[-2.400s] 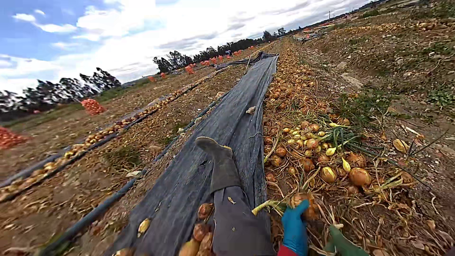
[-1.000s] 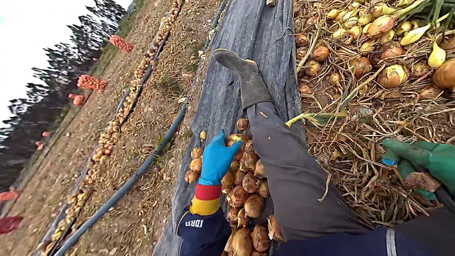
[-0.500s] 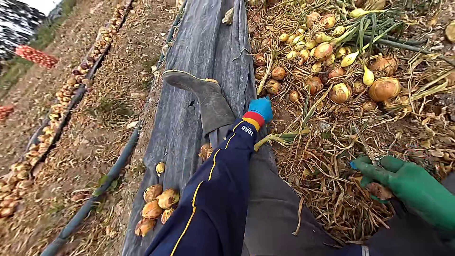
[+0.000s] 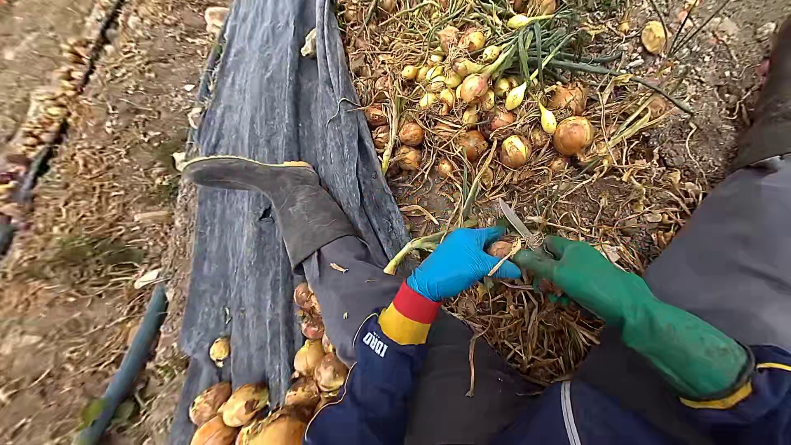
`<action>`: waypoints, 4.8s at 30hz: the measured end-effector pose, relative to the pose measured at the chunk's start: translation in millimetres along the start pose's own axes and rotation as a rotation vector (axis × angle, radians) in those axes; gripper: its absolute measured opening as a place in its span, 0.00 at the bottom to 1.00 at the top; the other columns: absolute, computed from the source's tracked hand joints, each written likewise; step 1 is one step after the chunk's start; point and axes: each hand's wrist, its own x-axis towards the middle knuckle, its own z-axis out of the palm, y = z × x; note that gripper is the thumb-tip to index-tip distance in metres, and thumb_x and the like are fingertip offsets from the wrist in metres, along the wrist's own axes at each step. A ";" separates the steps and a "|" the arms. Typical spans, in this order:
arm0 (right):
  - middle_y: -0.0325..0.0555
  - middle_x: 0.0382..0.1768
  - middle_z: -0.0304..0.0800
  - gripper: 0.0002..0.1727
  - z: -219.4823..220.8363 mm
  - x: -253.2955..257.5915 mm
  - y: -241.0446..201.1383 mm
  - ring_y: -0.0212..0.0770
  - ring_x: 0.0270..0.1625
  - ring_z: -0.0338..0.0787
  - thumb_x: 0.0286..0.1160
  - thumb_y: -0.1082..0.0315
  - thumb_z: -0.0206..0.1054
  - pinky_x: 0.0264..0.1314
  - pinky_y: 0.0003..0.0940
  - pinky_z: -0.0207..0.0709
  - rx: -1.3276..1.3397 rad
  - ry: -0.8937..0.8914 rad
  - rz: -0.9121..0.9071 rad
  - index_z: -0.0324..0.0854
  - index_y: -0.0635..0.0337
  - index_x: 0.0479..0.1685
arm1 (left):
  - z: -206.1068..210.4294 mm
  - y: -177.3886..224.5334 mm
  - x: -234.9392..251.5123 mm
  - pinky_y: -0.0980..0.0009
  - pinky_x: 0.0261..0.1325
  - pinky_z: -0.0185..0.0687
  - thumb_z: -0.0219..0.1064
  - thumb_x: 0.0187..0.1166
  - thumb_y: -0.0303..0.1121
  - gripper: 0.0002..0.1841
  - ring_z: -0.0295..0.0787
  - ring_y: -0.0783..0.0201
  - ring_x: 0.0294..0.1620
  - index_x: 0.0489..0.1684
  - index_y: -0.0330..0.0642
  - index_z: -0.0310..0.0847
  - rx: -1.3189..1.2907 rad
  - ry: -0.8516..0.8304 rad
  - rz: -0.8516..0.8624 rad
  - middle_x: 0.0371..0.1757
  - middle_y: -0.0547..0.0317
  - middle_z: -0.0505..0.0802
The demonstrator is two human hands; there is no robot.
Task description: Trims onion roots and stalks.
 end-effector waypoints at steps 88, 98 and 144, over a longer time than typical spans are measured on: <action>0.41 0.28 0.95 0.38 35.3 -13.8 -33.1 0.44 0.25 0.94 0.66 0.21 0.63 0.27 0.43 0.90 0.306 0.207 -0.111 0.84 0.48 0.46 | 0.4 12.7 -16.7 0.42 0.82 0.73 0.58 0.88 0.55 0.32 0.75 0.40 0.81 0.85 0.47 0.63 -1.320 0.625 0.201 0.82 0.40 0.76; 0.43 0.27 0.90 0.46 30.6 -25.5 -5.7 0.45 0.21 0.88 0.65 0.13 0.50 0.23 0.47 0.87 0.300 0.271 -0.117 0.88 0.47 0.40 | 91.2 18.1 -13.1 0.55 0.61 0.87 0.56 0.88 0.56 0.25 0.89 0.55 0.59 0.71 0.49 0.82 -1.075 0.490 0.112 0.63 0.50 0.90; 0.51 0.29 0.92 0.33 -45.4 8.6 19.5 0.48 0.21 0.89 0.80 0.31 0.59 0.19 0.43 0.85 0.365 0.148 -0.010 0.88 0.52 0.54 | -86.9 -57.8 -35.6 0.56 0.74 0.88 0.57 0.90 0.52 0.25 0.90 0.67 0.68 0.79 0.51 0.80 0.073 0.605 -0.178 0.72 0.65 0.90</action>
